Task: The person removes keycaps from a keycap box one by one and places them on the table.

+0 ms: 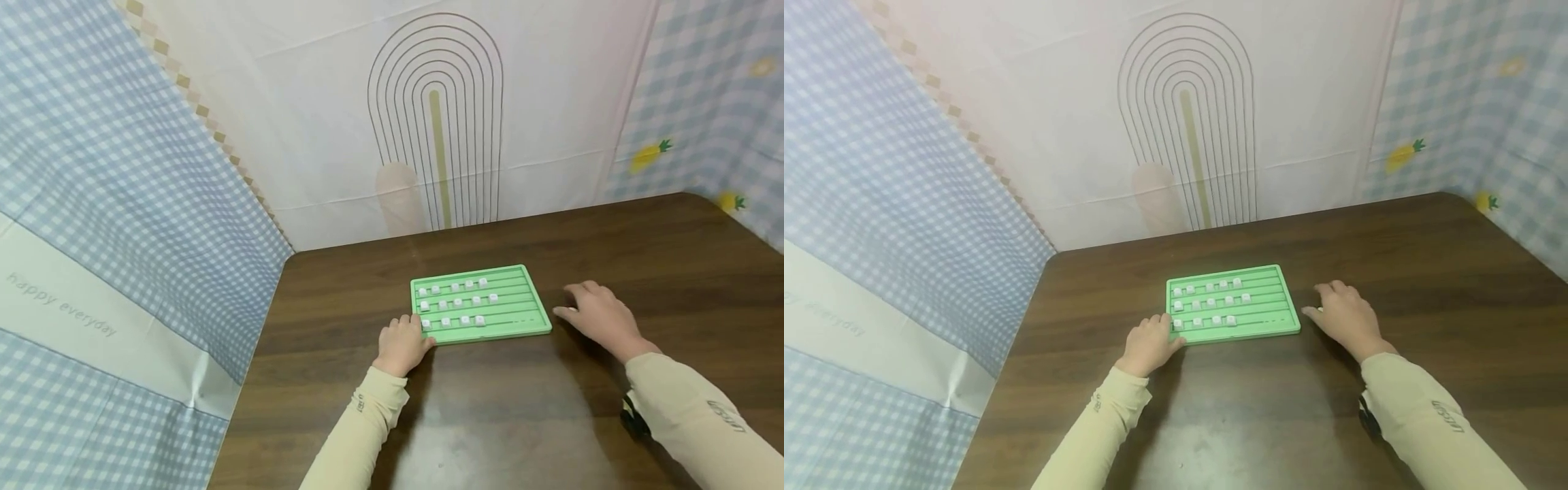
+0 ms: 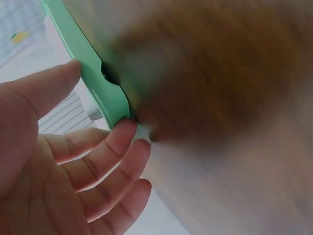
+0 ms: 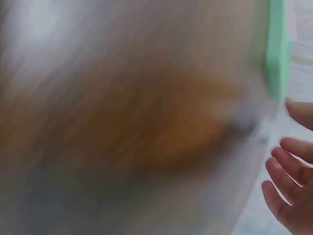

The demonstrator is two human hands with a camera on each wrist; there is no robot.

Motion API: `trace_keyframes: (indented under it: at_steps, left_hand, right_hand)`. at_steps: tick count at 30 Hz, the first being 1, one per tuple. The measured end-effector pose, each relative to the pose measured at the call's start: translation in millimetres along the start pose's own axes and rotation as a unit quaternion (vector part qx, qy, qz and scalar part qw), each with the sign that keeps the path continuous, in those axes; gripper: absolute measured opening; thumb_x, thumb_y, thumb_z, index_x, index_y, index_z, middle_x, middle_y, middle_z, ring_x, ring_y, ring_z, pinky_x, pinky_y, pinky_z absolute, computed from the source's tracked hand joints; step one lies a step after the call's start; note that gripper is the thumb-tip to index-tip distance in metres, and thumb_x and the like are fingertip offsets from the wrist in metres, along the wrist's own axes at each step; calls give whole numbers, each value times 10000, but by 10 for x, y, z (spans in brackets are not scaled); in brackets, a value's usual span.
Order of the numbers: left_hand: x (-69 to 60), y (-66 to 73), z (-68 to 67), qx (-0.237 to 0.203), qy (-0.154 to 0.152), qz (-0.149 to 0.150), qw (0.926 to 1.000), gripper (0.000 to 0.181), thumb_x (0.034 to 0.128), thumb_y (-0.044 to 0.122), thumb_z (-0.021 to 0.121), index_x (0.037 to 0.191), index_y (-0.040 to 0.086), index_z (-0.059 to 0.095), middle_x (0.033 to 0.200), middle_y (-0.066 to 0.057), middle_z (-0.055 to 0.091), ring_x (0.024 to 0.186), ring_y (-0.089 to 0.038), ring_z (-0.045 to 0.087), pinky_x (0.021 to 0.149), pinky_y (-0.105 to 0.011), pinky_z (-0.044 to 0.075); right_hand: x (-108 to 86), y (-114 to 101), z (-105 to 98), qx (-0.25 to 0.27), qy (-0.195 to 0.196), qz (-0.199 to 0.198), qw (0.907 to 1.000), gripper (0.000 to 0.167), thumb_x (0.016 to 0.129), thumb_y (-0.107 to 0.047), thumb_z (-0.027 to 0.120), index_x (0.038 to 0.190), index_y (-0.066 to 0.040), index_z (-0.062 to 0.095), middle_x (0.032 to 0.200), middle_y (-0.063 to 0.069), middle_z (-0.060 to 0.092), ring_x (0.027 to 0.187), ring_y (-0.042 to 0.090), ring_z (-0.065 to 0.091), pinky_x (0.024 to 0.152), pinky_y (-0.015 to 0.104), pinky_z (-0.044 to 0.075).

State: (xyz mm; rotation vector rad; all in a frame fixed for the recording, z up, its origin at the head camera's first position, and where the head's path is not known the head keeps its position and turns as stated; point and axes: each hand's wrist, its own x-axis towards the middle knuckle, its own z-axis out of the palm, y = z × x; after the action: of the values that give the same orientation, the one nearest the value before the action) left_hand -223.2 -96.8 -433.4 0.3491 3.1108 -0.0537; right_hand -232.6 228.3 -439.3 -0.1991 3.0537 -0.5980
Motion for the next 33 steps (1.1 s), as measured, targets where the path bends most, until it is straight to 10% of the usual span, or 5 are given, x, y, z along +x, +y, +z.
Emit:
trace_keyframes:
  at_steps: [8,16,26,33]
  left_hand:
    - [34,8,-20,95,-88,-6,9999,497,832,506,600,1105,90,587,965,-73,629,869,-254,607,691,-378,501]
    - [54,45,10,165,-32,53,9998,472,819,523,604,1051,113,596,931,-51,625,848,-235,603,678,-352,495]
    - [54,10,-11,166,-78,-32,9998,467,819,516,608,1061,117,590,932,-45,617,850,-231,598,681,-343,492]
    - [82,18,-41,184,-386,-139,9990,460,823,505,611,1074,121,578,977,-45,613,899,-236,591,723,-354,490]
  right_hand:
    - [240,-731,273,-13,192,-1225,9923,320,869,-249,626,1127,-59,636,1128,152,612,1035,340,563,780,488,489]
    - [282,-962,550,-445,386,-1461,9875,173,831,-202,669,964,-91,658,973,82,623,885,275,555,716,415,481]
    - [311,-915,479,-412,650,-1607,9840,148,839,-199,658,937,-87,660,930,76,624,853,263,574,699,413,488]
    - [196,-328,22,-17,899,-490,9947,252,901,-233,533,1045,-47,623,1095,199,589,988,391,534,697,559,454]
